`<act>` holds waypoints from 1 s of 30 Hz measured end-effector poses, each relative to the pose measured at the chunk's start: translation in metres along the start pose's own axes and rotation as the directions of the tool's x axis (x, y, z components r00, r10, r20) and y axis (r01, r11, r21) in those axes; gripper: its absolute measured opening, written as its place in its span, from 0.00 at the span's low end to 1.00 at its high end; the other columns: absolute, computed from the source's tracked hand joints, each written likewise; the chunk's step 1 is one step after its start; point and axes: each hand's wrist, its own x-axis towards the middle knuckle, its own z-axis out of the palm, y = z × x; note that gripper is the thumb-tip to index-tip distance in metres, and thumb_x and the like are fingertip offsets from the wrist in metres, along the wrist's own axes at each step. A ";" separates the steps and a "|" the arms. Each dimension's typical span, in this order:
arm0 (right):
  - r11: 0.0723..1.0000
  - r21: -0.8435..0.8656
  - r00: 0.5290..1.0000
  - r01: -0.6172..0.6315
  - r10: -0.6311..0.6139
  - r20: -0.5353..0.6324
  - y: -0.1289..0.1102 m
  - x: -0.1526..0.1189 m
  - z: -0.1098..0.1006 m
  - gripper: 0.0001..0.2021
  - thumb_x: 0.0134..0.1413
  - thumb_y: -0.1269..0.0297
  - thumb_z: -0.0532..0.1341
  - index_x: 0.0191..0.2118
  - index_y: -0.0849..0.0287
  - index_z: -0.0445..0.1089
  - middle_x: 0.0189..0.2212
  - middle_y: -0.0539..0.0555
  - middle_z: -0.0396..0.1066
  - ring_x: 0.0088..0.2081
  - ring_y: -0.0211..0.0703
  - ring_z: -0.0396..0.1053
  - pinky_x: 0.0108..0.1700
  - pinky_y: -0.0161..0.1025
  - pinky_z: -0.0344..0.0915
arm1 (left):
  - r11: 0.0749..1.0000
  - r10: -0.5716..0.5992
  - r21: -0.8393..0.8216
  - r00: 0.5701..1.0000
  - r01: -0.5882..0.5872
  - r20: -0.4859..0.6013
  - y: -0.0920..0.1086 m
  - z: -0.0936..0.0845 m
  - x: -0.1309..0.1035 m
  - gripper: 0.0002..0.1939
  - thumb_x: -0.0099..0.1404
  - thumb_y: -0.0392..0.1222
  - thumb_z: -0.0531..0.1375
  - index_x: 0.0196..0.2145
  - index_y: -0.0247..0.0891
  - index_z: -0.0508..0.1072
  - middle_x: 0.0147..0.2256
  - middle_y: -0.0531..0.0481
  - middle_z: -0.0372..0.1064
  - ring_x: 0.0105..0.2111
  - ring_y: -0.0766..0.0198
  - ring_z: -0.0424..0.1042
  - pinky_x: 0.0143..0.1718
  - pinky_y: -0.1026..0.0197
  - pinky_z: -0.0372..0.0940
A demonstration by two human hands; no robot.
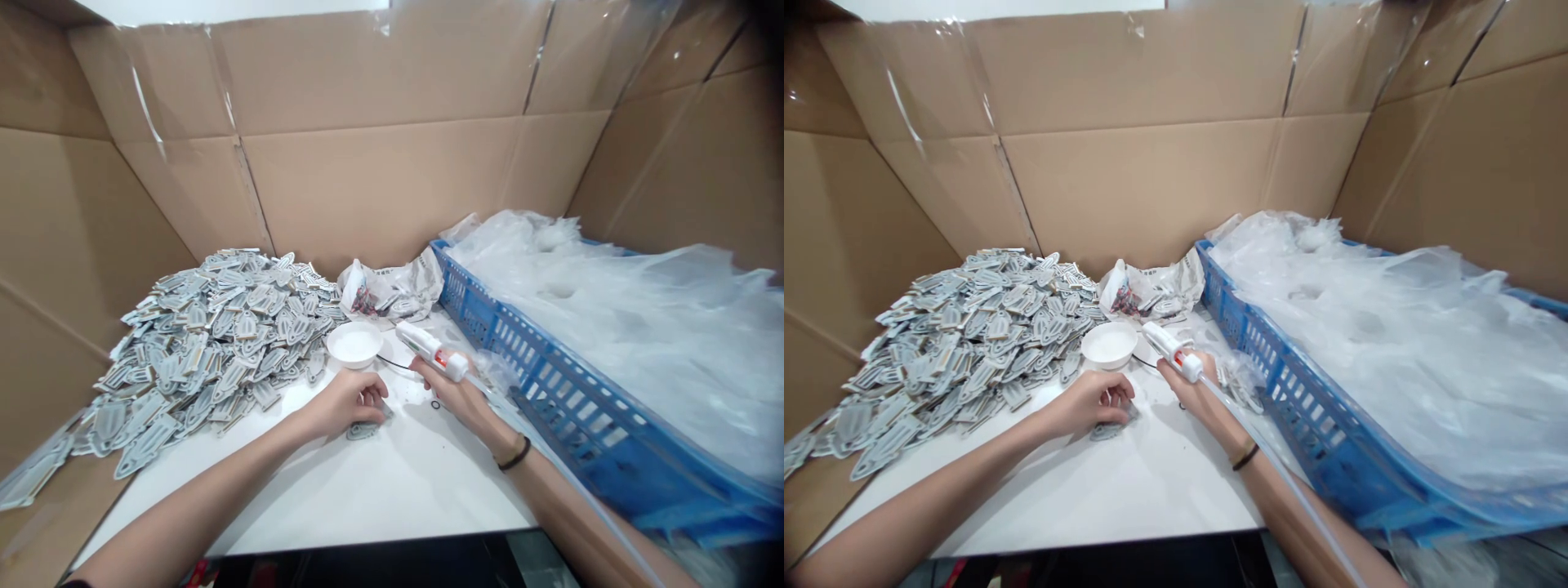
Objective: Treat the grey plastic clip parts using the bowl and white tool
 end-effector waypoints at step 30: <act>0.999 -0.013 1.000 -0.030 0.030 -0.009 -0.009 -0.005 -0.001 0.15 0.50 0.53 0.61 0.21 0.56 0.63 0.15 0.48 0.62 0.18 0.35 0.60 0.19 0.32 0.54 | 0.972 -0.023 0.227 0.991 0.053 -0.133 0.009 0.015 -0.013 0.04 0.62 0.36 0.56 0.36 0.38 0.69 0.36 0.46 0.70 0.38 0.56 0.70 0.40 0.58 0.63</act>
